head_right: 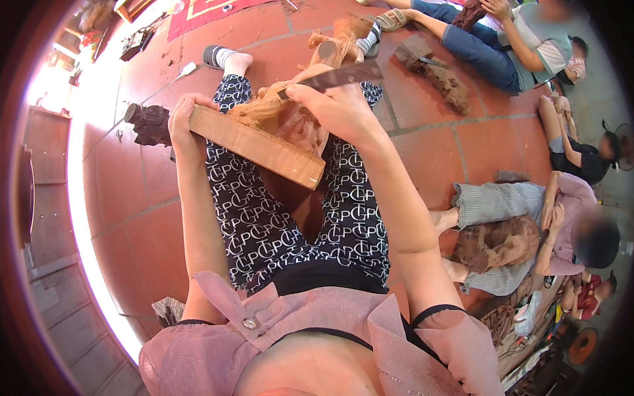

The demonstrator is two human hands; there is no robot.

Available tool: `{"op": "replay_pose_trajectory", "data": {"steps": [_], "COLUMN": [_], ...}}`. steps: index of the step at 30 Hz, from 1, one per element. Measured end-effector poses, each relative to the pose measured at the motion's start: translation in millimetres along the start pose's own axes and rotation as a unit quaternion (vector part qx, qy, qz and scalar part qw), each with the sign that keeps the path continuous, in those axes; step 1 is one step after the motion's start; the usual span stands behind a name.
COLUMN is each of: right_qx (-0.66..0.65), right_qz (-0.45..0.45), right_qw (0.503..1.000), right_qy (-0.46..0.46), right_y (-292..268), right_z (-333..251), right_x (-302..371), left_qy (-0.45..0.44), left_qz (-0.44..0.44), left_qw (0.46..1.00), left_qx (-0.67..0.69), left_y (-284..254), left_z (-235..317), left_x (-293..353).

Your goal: The person carves a wooden figurine using a chisel and mallet, seated on the floor. They repeatedly strike the chisel to shape the wood and occasionally rotate the piece to access different sides.

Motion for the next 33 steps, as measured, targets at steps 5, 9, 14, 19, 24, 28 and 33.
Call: {"op": "replay_pose_trajectory", "data": {"steps": [5, 9, 14, 19, 24, 28, 33], "right_qx": [-0.018, 0.122, -0.038, -0.035, -0.055, -0.042, 0.1], "right_qz": [-0.043, -0.091, -0.039, -0.063, -0.061, -0.065, -0.05], "right_qw": [0.997, 0.968, 0.996, 0.994, 0.993, 0.991, 0.991], "right_qy": [-0.059, -0.197, -0.067, -0.081, -0.08, -0.113, -0.074], "right_y": [16.8, 34.0, 4.2, 28.0, 8.6, 21.6, 51.7], "right_z": [-3.5, -19.1, 5.3, -0.3, 6.8, -8.5, -12.1], "right_x": [11.8, 9.3, 4.0, 12.9, 6.8, 3.6, -18.3], "left_qy": [0.0, 0.011, 0.005, 0.006, -0.002, -0.004, -0.007], "left_qz": [0.0, 0.002, 0.003, 0.005, 0.007, 0.005, 0.006], "left_qw": [1.0, 1.0, 1.0, 1.0, 1.0, 1.0, 1.0], "left_qx": [0.0, -0.006, -0.007, -0.003, 0.006, 0.014, 0.002], "left_y": [-0.3, -1.5, -1.5, -1.7, 0.4, -2.7, -3.2], "left_z": [1.8, 1.0, 1.1, 1.8, 0.3, -3.3, -2.0], "left_x": [1.0, 0.5, 1.2, 1.1, 1.8, 0.3, 0.8]}}
Point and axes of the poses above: each hand's wrist, its own x-axis away from the middle knuckle, its own y-axis out of the palm, z = x × y, the point moved 7 cm from there along -x, towards the middle knuckle, and after that the axes turned 13 degrees about -x, right-handed, at the moved point
